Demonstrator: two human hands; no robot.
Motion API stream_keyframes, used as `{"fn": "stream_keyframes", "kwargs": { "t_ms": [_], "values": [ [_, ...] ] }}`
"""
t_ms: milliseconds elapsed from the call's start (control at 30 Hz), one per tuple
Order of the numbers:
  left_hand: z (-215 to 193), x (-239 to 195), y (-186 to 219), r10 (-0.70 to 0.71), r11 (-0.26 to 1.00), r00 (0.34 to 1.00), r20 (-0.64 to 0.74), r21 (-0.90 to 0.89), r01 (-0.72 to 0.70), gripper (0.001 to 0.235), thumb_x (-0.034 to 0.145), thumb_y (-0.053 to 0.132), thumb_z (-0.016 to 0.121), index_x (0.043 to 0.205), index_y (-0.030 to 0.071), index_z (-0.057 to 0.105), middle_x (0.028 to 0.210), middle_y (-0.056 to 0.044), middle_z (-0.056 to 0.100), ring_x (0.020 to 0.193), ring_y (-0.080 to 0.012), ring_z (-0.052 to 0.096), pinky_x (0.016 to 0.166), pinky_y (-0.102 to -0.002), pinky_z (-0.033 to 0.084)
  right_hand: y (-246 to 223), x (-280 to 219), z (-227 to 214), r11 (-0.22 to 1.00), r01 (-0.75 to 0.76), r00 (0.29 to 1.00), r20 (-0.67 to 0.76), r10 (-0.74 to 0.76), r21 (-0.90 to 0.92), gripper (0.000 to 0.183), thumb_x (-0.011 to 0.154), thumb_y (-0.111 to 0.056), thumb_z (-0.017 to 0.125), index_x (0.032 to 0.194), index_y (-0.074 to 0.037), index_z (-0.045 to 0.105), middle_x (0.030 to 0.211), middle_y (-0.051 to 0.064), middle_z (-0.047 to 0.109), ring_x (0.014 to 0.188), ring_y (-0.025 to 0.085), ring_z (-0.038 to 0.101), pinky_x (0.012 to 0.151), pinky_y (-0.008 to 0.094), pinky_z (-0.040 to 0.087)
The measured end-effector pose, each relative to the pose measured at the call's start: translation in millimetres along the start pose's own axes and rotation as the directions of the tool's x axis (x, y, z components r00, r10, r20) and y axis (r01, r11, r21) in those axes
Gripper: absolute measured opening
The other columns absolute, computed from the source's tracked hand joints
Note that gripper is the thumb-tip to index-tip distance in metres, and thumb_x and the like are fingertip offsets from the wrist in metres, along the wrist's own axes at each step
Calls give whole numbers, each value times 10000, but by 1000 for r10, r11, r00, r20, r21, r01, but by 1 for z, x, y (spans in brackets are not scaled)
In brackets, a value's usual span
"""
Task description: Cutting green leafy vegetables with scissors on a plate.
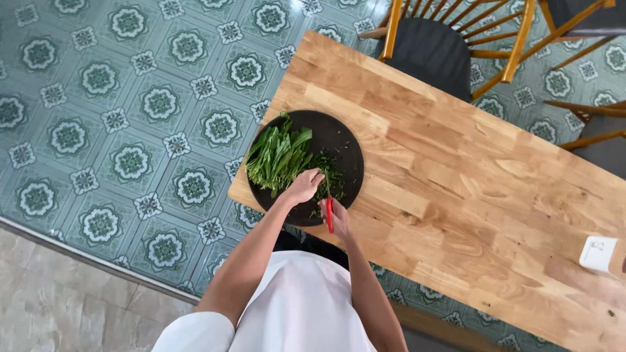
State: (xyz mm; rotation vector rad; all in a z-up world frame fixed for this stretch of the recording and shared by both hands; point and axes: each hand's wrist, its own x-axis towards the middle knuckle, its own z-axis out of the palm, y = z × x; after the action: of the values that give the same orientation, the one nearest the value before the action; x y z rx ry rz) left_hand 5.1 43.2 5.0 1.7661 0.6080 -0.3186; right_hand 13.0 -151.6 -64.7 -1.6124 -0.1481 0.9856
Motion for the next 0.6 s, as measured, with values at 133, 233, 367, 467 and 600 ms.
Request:
{"fn": "stream_keyframes", "kwargs": {
  "t_ms": [133, 233, 367, 467, 600],
  "values": [
    [12, 7, -29, 170, 976, 982, -82, 150, -157, 431, 1059, 298, 500, 1291, -55, 585, 1101, -275, 694, 1001, -424, 672, 834, -476, 509, -10, -2, -6, 1000, -18, 999, 48, 19, -16, 422, 1007, -443, 599, 1119, -40, 654, 723, 0, 582, 572, 77, 547, 514, 234, 433],
    [17, 1, -31, 269, 952, 956, -116, 185, -245, 393, 1055, 256, 527, 1274, -64, 597, 1055, -289, 693, 989, -433, 671, 808, -466, 523, -10, -3, -11, 997, -15, 986, 165, 2, 78, 459, 1018, -461, 584, 1158, -29, 646, 766, 9, 592, 598, 85, 541, 536, 241, 435],
    [18, -4, -19, 244, 960, 962, -124, 170, -222, 328, 1033, 222, 541, 1219, -40, 605, 990, -278, 695, 904, -441, 681, 754, -484, 519, -13, -4, -19, 995, 6, 968, 248, -31, 102, 501, 1030, -490, 532, 1193, -29, 644, 800, 13, 602, 643, 87, 576, 579, 242, 471],
    [24, -5, -23, 264, 948, 956, -128, 218, -232, 249, 1029, 191, 537, 1120, -36, 586, 955, -283, 677, 903, -464, 656, 741, -507, 505, -9, -4, -24, 992, -7, 951, 309, -32, 124, 514, 1016, -505, 513, 1204, -42, 632, 813, 14, 617, 650, 93, 598, 592, 244, 495],
    [30, -7, -22, 316, 922, 937, -150, 281, -266, 189, 1013, 155, 536, 974, -29, 555, 910, -285, 659, 903, -496, 622, 725, -531, 481, 12, 7, -27, 995, -15, 949, 313, -16, 97, 515, 1011, -515, 543, 1175, -31, 613, 805, 20, 601, 633, 107, 588, 578, 263, 504]
  ]
}}
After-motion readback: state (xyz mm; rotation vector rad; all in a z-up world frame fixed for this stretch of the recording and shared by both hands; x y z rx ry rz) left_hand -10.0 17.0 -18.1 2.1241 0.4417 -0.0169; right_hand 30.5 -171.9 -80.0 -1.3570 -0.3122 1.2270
